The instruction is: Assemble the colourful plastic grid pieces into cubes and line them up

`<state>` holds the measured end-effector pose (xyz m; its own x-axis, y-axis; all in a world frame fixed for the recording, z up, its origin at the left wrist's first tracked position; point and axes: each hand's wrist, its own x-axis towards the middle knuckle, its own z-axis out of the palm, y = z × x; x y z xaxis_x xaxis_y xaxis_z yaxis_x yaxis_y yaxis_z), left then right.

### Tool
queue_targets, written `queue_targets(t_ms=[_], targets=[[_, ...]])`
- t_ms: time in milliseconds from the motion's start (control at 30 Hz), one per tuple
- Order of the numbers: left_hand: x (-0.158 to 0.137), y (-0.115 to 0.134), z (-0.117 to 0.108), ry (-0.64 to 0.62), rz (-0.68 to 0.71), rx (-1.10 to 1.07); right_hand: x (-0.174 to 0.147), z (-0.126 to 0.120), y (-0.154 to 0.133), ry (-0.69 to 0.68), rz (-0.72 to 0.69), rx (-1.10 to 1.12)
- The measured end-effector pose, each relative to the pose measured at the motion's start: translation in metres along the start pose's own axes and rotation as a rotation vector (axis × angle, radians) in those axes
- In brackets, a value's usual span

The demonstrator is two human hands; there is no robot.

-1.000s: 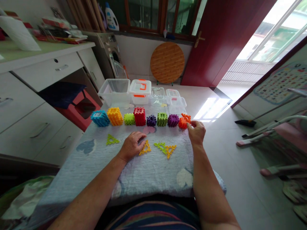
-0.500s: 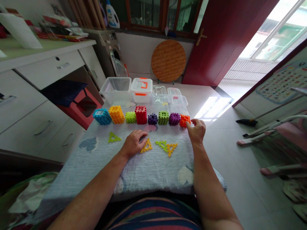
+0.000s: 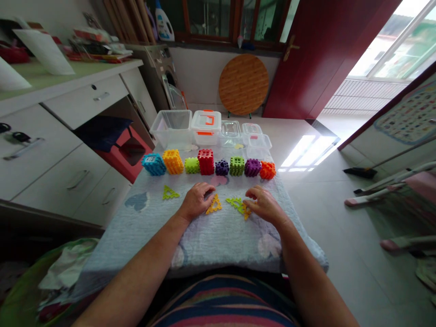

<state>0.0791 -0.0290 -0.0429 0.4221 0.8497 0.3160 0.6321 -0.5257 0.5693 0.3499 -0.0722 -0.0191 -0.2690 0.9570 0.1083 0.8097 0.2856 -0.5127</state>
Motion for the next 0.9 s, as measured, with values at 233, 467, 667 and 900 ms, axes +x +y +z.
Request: queue_targets(t_ms=[233,467,667,900], targets=[[-0.002,0.004,-0.011,-0.113,0.016,-0.113,-0.021,0.006,-0.021,-0.039,-0.002,-0.218],[-0.003,-0.001,-0.012,-0.256,0.044,-0.049,-0.022,-0.005,-0.015,-0.051,0.018,-0.056],[-0.005,0.002,-0.010,-0.278,0.034,0.024,0.012,-0.006,-0.031,0.013,-0.066,0.199],[-0.004,0.008,-0.011,-0.136,0.042,-0.020,0.049,0.035,-0.037,0.184,-0.112,0.305]])
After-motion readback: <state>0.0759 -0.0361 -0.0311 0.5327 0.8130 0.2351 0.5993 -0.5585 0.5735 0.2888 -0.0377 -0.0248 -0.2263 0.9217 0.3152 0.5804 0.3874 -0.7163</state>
